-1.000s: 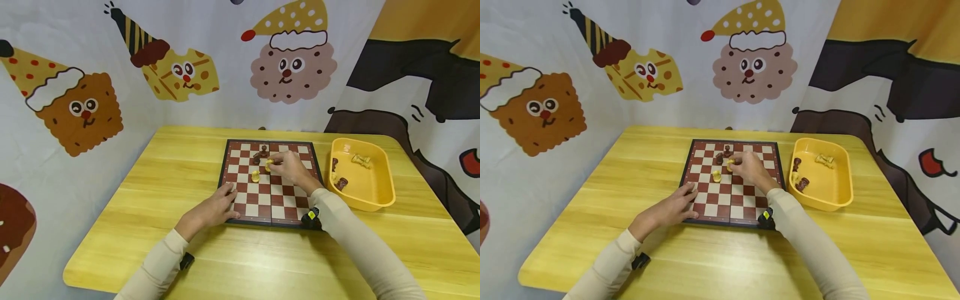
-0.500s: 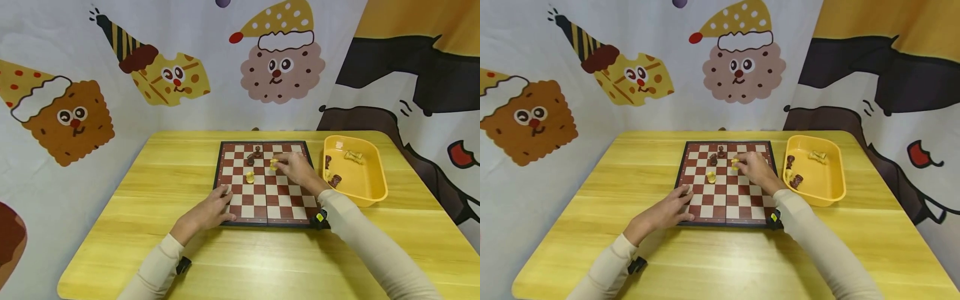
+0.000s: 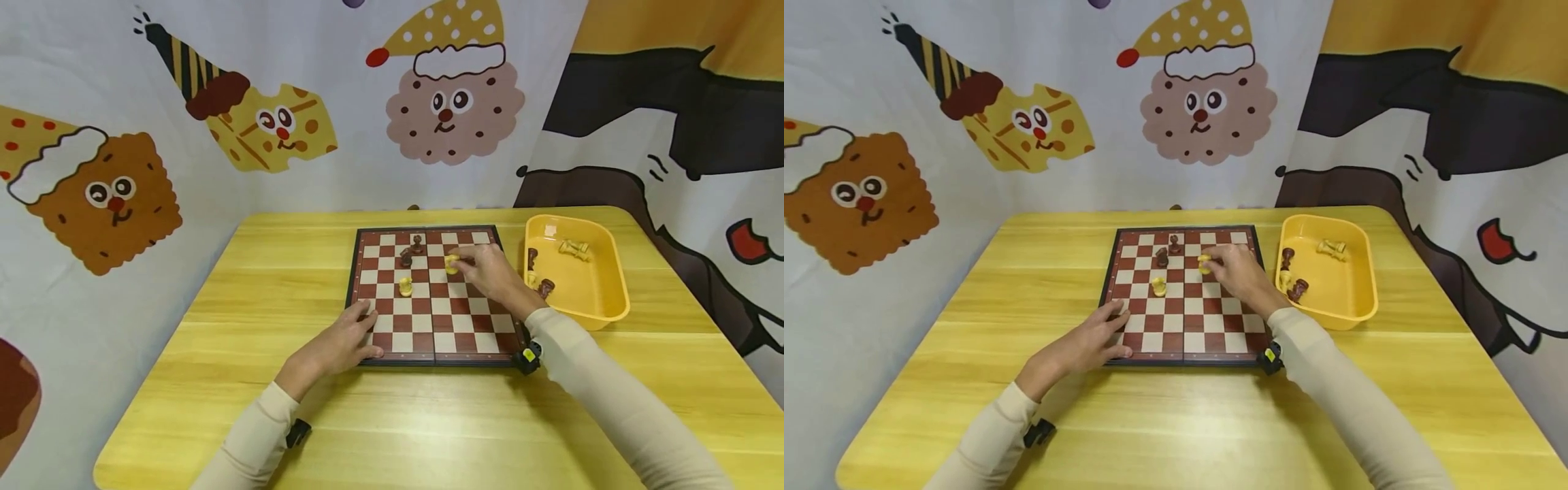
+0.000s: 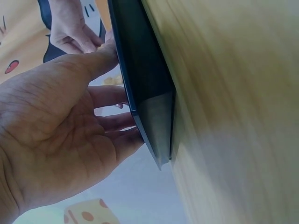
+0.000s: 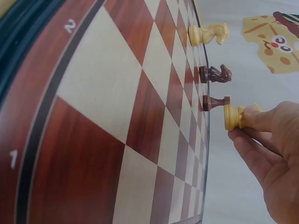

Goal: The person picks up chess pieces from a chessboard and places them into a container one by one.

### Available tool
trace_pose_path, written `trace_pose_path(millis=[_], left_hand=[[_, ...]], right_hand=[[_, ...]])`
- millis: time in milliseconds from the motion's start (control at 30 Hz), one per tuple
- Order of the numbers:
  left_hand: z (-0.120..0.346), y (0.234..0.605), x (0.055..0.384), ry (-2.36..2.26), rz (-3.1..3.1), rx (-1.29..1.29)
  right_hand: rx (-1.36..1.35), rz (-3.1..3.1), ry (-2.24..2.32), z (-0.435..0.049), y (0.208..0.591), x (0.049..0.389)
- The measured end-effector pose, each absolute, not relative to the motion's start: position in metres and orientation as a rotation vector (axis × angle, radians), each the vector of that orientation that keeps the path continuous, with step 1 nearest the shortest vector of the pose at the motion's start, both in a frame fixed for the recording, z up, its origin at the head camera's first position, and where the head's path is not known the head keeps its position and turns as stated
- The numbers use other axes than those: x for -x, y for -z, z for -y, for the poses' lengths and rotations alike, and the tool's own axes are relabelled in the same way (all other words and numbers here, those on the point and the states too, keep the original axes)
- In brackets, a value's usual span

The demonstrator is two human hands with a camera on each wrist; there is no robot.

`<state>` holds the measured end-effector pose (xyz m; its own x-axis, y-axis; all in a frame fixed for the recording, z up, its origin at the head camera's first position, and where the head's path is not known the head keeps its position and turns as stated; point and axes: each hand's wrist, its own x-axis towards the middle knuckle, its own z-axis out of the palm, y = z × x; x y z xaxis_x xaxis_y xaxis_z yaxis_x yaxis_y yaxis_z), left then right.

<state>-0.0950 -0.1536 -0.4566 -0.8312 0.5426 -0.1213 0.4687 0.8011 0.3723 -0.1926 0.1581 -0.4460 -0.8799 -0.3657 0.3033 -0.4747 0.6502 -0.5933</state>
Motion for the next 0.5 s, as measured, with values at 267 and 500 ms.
trace_pose_path(millis=[267, 500], left_hand=[[0.154, 0.454, 0.094, -0.493, -2.766, -0.768], [0.154, 0.453, 0.093, -0.513, -2.760, -0.751]], right_hand=[[-0.727, 2.731, -1.005, -0.164, 0.443, 0.188], [-0.686, 2.744, -0.936, -0.180, 0.437, 0.184]])
